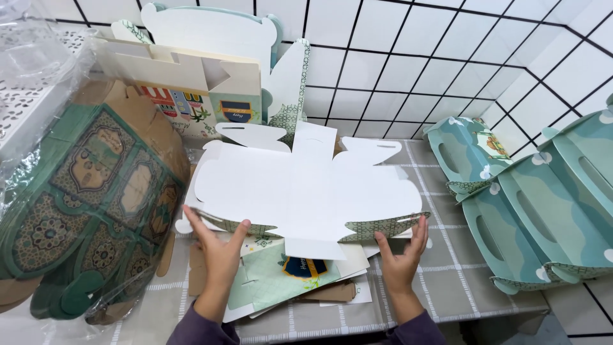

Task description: Assembling a decorative cardboard gift box by folding along creases and tucking tabs into slots.

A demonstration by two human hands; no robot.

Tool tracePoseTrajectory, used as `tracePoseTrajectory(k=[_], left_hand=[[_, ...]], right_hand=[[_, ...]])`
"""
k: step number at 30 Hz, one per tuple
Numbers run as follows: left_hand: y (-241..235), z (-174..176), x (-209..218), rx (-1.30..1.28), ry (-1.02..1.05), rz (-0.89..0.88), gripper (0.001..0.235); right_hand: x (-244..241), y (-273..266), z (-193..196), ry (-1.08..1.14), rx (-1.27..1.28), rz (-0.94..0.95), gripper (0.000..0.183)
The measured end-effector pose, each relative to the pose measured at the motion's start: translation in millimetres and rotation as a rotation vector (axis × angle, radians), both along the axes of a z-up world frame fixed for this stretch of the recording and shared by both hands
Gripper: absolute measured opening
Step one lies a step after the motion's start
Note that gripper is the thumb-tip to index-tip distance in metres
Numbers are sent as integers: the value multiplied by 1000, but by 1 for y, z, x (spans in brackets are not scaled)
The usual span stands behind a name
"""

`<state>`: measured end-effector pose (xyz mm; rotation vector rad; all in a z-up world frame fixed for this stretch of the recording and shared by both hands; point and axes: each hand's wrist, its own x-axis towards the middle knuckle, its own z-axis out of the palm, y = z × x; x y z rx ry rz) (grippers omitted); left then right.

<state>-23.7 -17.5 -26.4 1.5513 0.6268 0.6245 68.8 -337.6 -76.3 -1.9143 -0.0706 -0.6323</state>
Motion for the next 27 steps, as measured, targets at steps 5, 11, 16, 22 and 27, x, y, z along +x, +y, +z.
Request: tracePoseTrajectory(k=[5, 11, 16, 22, 27], left_hand=[[-11, 17, -3, 64, -160, -42, 113], [-29, 2, 8, 170, -405, 50, 124], [-36, -3, 19, 290, -482, 85, 127], [-32, -27, 39, 685, -531, 68, 115], [-31, 2, 30, 576, -405, -81, 125]], right_hand=[[33, -10, -26, -460, -289, -18, 99], [47, 11, -10, -627, -147, 12, 113], [56, 30, -21, -415, 308, 177, 133], [68, 41, -56, -286, 260, 253, 113], [91, 33, -102, -398, 145, 226, 103]])
